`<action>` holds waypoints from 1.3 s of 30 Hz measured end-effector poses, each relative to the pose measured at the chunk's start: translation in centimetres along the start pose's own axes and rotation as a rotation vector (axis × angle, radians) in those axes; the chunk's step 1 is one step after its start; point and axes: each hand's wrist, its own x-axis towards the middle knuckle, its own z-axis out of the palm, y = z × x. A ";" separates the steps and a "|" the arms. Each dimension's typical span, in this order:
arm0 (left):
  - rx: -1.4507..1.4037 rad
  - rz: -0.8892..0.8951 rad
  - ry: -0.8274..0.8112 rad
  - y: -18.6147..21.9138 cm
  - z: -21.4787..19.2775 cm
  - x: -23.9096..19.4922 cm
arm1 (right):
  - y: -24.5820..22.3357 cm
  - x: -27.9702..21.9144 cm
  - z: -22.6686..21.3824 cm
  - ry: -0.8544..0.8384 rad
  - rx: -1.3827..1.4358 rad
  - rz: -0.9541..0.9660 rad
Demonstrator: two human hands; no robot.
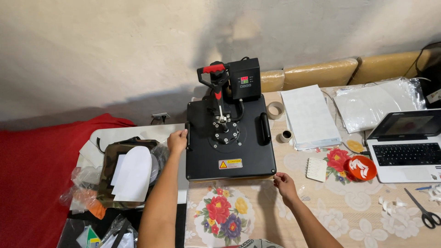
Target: Preparing a heat press machine by peeling and arranging stickers on transfer paper.
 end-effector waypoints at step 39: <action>-0.469 -0.171 -0.609 17.4 11.2 -12.2 | 0.9 -5.6 -3.2 0.096 0.050 -0.052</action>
